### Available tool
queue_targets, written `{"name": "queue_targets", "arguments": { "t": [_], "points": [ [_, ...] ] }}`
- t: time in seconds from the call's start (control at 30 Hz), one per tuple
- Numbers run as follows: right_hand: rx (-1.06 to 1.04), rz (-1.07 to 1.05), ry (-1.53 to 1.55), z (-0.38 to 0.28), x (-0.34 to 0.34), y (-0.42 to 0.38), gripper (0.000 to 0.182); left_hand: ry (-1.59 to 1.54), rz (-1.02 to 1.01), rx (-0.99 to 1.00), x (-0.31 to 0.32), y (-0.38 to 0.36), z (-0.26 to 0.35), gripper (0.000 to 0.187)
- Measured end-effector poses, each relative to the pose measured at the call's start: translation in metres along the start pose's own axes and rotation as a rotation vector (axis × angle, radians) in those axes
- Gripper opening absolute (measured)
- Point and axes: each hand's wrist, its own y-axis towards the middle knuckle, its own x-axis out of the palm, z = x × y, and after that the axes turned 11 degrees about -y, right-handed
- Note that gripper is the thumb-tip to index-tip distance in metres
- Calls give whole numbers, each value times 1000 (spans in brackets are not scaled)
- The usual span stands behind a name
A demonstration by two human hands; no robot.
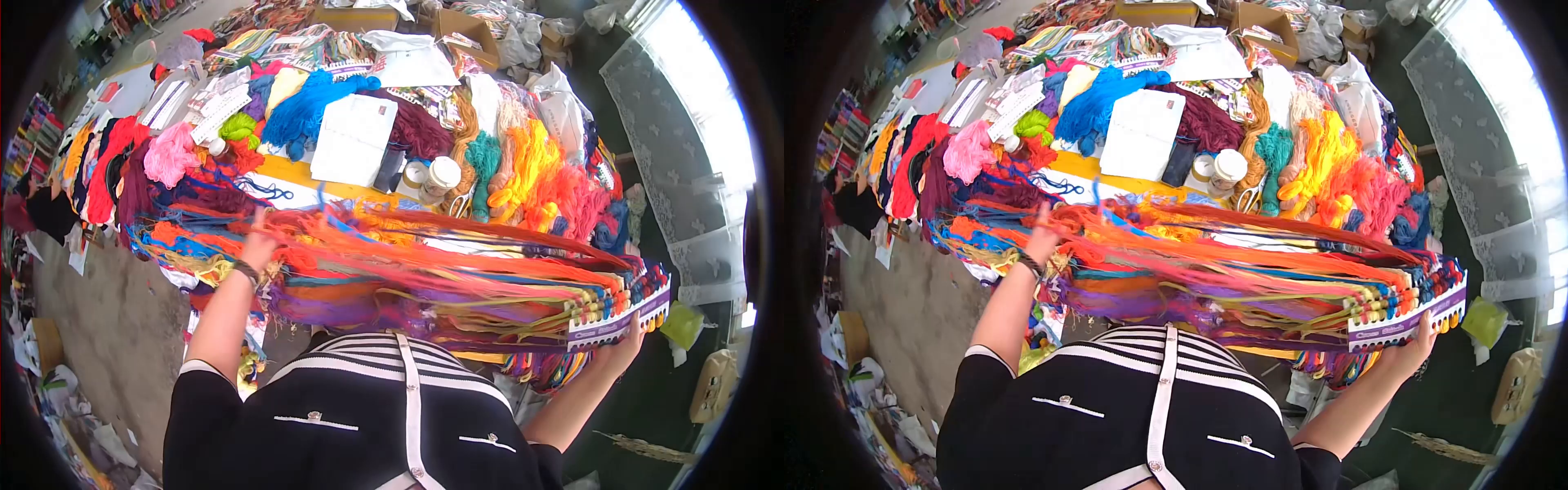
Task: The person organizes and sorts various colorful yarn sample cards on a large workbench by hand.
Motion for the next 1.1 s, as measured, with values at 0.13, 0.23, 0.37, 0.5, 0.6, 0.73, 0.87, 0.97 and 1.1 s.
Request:
{"name": "queue_targets", "arguments": {
  "t": [0.13,0.23,0.37,0.5,0.6,0.73,0.87,0.97,1.1],
  "points": [
    [16,26,-19,19,-16,8,29,-908,754,-549,-95,13,-12,50],
    [91,-177,-76,34,14,-24,24,-925,805,-780,-98,11,-13,53],
    [279,-431,-75,82,60,-67,26,-498,19,-516,12,1,41,52],
    [410,-579,-4,100,107,-118,30,-556,-205,-250,132,-25,168,46],
    [465,-708,103,88,128,-145,35,-532,-503,110,183,-32,222,52],
    [478,-860,128,75,142,-164,38,-773,-534,73,233,-28,235,63],
    [495,-843,119,76,147,-170,34,-1171,-618,-280,223,-45,272,66],
    [515,-862,132,75,149,-171,32,-1201,-650,-357,222,-50,261,67],
    [584,-863,170,68,156,-177,34,-1273,-621,-435,220,-51,246,70]
  ]
}}
